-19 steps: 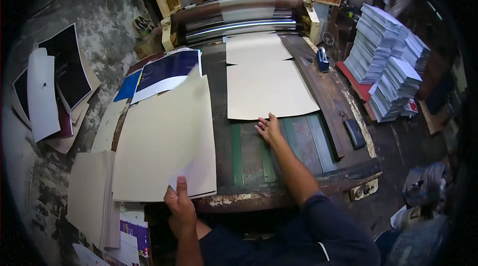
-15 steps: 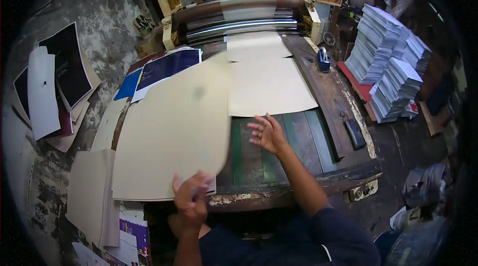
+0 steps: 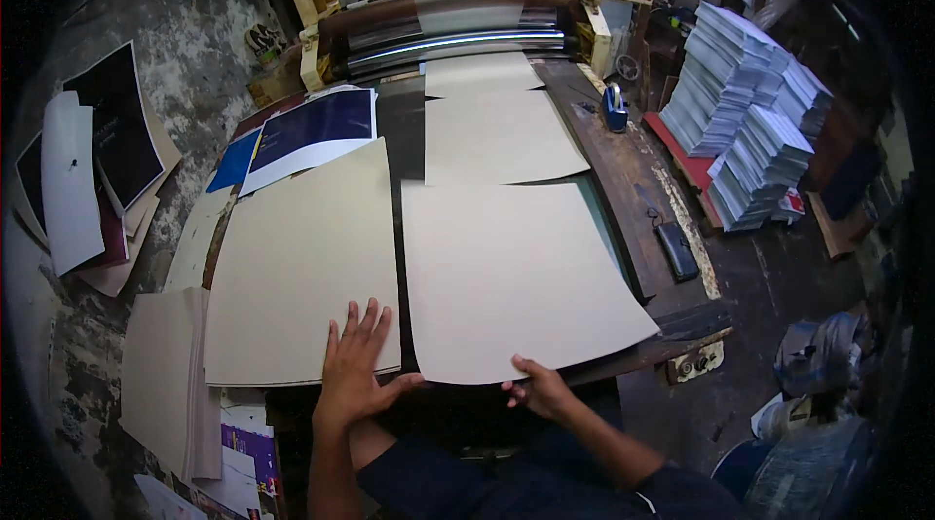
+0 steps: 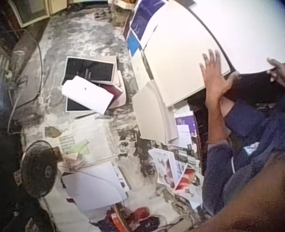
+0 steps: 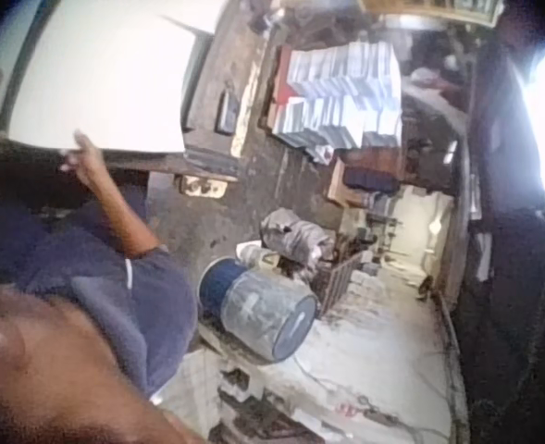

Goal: The person takes sheets of paper from a stack and feeds them onto the conveyor bed of a laminating machine by hand, sliding each sheet toward the rollers.

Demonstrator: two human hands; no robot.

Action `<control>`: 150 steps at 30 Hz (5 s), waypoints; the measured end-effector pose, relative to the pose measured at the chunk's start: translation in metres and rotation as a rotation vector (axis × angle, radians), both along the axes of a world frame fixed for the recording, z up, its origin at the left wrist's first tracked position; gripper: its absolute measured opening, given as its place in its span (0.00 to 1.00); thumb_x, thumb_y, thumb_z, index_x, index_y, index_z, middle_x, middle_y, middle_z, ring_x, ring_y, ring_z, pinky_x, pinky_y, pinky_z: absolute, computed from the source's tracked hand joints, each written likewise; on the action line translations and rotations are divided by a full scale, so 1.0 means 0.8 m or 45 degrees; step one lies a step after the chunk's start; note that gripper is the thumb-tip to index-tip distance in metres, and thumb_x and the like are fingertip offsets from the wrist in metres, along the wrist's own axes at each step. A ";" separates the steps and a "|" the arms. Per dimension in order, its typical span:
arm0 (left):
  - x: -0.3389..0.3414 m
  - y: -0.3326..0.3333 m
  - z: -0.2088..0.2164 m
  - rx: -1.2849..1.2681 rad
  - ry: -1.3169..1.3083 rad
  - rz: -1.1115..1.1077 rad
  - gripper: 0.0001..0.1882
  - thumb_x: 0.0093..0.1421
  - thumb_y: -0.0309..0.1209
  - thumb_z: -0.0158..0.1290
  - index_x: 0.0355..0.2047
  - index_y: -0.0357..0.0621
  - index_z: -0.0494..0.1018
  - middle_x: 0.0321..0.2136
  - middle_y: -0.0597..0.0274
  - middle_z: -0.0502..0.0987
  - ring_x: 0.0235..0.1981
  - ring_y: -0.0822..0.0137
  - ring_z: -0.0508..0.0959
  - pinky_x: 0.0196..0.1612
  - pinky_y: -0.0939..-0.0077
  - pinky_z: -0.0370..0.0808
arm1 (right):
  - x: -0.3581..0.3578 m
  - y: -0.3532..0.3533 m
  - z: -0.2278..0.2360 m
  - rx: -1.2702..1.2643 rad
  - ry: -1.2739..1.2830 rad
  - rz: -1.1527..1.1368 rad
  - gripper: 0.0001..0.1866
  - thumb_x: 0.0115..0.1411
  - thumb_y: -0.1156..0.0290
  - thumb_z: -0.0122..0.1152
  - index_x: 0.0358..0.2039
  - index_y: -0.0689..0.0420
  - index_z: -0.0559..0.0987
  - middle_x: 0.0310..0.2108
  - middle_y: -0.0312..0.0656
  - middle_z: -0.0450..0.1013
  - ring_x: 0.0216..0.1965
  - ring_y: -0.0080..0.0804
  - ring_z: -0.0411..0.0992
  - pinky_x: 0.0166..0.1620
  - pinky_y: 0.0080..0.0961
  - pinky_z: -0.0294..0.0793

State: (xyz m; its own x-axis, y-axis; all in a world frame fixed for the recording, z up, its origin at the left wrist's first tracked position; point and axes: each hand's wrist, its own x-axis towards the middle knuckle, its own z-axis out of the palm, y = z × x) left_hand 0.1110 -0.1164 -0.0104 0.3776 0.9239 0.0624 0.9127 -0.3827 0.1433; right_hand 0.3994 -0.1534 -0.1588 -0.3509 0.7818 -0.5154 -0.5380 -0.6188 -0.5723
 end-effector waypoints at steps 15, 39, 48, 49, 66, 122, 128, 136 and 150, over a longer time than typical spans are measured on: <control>-0.014 0.003 -0.009 0.000 -0.501 -0.026 0.37 0.53 0.52 0.59 0.59 0.49 0.66 0.62 0.57 0.64 0.66 0.53 0.56 0.66 0.47 0.44 | 0.003 0.132 -0.044 -0.100 -0.021 -0.189 0.21 0.66 0.49 0.44 0.46 0.54 0.66 0.30 0.41 0.71 0.19 0.21 0.63 0.32 0.26 0.74; -0.024 0.001 -0.031 0.436 -1.313 0.343 0.19 0.66 0.38 0.44 0.26 0.37 0.75 0.24 0.60 0.77 0.30 0.66 0.76 0.55 0.60 0.66 | -0.021 0.244 -0.003 0.078 0.053 -0.448 0.35 0.62 0.46 0.49 0.61 0.56 0.56 0.48 0.50 0.68 0.41 0.35 0.68 0.48 0.44 0.73; 0.014 0.003 0.021 0.084 -0.773 -0.489 0.20 0.66 0.43 0.39 0.38 0.48 0.80 0.44 0.61 0.79 0.60 0.52 0.67 0.67 0.43 0.34 | 0.035 0.084 0.069 0.309 -0.207 0.027 0.21 0.58 0.62 0.61 0.43 0.66 0.69 0.26 0.40 0.68 0.19 0.24 0.67 0.24 0.28 0.76; 0.016 0.009 0.024 0.099 -0.709 -0.348 0.21 0.67 0.44 0.37 0.46 0.47 0.75 0.51 0.57 0.73 0.63 0.50 0.61 0.67 0.43 0.34 | 0.041 0.069 0.058 0.264 -0.200 0.004 0.21 0.59 0.61 0.61 0.43 0.66 0.69 0.27 0.40 0.68 0.20 0.24 0.67 0.24 0.27 0.76; -0.018 0.007 -0.012 0.032 -0.246 0.015 0.38 0.61 0.61 0.40 0.62 0.47 0.61 0.65 0.53 0.56 0.68 0.49 0.50 0.67 0.46 0.40 | 0.022 -0.017 -0.028 -0.082 -0.160 -0.054 0.21 0.67 0.55 0.44 0.50 0.61 0.66 0.31 0.47 0.75 0.25 0.26 0.70 0.36 0.37 0.78; -0.023 0.011 -0.014 0.023 -0.368 -0.068 0.38 0.60 0.61 0.43 0.60 0.47 0.64 0.64 0.53 0.59 0.68 0.51 0.52 0.67 0.48 0.41 | 0.039 -0.091 -0.034 -0.043 -0.070 -0.088 0.25 0.65 0.51 0.49 0.47 0.62 0.68 0.32 0.54 0.75 0.26 0.30 0.74 0.34 0.37 0.79; -0.015 0.008 -0.014 0.046 -0.923 0.161 0.27 0.66 0.52 0.41 0.47 0.41 0.74 0.48 0.50 0.76 0.57 0.48 0.69 0.67 0.51 0.47 | 0.041 -0.050 -0.036 0.011 -0.113 -0.146 0.26 0.66 0.48 0.44 0.47 0.61 0.69 0.36 0.51 0.75 0.27 0.30 0.73 0.37 0.36 0.78; -0.003 0.017 0.011 0.317 -2.146 0.902 0.28 0.69 0.49 0.40 0.28 0.34 0.74 0.25 0.61 0.75 0.27 0.71 0.70 0.42 0.73 0.73 | 0.035 -0.025 -0.049 0.091 -0.109 -0.424 0.26 0.67 0.51 0.42 0.56 0.56 0.60 0.44 0.50 0.74 0.35 0.33 0.72 0.39 0.39 0.77; 0.034 -0.042 0.026 -0.138 -0.952 -0.522 0.16 0.64 0.46 0.49 0.30 0.50 0.79 0.31 0.69 0.83 0.51 0.60 0.77 0.66 0.42 0.42 | 0.058 -0.016 0.069 0.375 -0.002 -0.245 0.23 0.61 0.56 0.55 0.46 0.64 0.69 0.31 0.45 0.72 0.28 0.31 0.72 0.27 0.35 0.78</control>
